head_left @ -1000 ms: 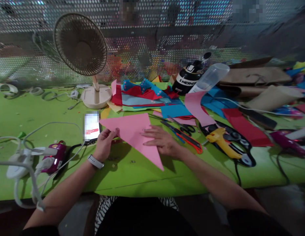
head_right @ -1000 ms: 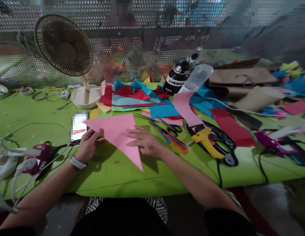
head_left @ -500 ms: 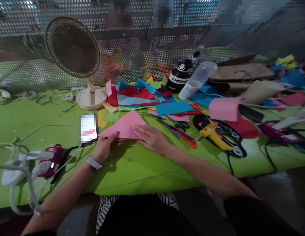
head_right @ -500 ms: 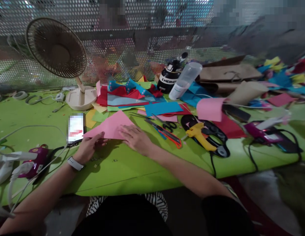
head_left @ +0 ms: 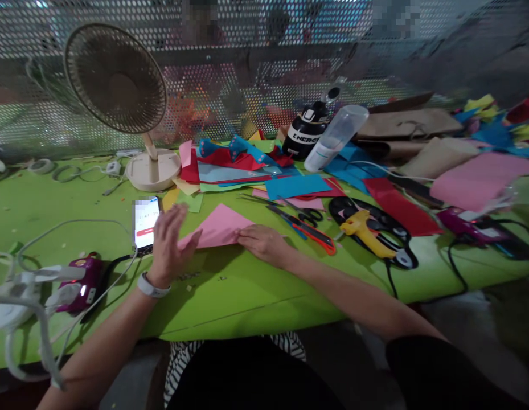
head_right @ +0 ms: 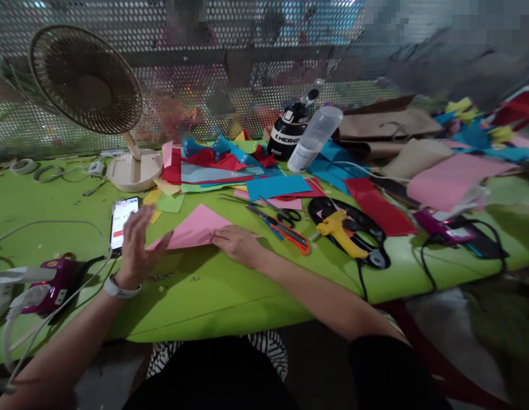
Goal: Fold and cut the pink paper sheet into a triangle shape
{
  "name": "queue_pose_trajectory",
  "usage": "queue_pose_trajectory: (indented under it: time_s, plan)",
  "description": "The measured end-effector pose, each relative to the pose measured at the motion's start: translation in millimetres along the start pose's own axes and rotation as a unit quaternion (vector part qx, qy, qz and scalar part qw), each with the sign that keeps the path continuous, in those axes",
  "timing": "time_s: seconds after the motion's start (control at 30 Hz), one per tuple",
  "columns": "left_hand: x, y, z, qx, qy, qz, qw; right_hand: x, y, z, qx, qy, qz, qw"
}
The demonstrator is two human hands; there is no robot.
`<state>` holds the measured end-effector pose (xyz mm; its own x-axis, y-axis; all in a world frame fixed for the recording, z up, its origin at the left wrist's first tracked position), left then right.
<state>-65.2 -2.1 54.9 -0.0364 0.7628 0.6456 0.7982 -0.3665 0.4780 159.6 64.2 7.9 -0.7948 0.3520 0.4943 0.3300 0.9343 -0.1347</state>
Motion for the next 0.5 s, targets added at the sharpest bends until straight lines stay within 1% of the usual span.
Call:
queue_pose_trajectory:
  time_s: [0.03,0.07,0.1,0.13,0.17,0.23,0.37,0.43,0.5]
  plan:
    - [-1.2,3.7,4.7,0.018,-0.05,0.052,0.997,-0.8,0.6,0.3,0.0,0.0,-0.004,1.0]
    - [-3.7,6.7,10.7,0.026,-0.109,0.09,0.99,-1.7,0.9,0.1,0.0,0.002,-0.009,1.0]
    - [-6.9,9.0,16.8,0.029,-0.163,0.116,0.979,-2.5,1.0,-0.5,0.0,0.006,-0.013,1.0]
    - [-10.1,10.5,22.0,0.032,-0.204,0.13,0.97,-3.3,0.9,-1.4,0.001,0.011,-0.014,1.0]
    - [-12.8,11.4,25.9,0.035,-0.231,0.136,0.963,-3.9,0.6,-2.5,0.004,0.015,-0.014,1.0]
    - [-16.3,12.4,30.1,0.04,-0.25,0.138,0.957,-4.6,-0.7,-4.4,0.01,0.017,-0.011,1.0]
    - [-18.3,13.6,29.9,0.022,-0.241,0.133,0.961,-4.7,-4.1,-5.4,0.039,-0.006,0.007,0.999]
    - [-18.0,13.5,29.2,-0.001,-0.234,0.121,0.965,-4.2,-3.8,-6.1,0.069,-0.021,0.032,0.997]
    - [-17.1,11.8,29.8,-0.028,-0.237,0.093,0.967,-3.3,-1.2,-7.2,0.112,-0.042,0.071,0.99]
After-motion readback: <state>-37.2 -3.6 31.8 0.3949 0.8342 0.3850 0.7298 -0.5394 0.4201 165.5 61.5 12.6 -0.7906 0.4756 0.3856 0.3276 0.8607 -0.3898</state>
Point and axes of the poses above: each hand's wrist, its own x-axis towards the middle knuckle, its own z-axis out of the palm, y = z × x, the point moved 4 cm from there along x, towards the middle knuckle, and after that the axes turned 1 degree about y, right-handed, at the moved point
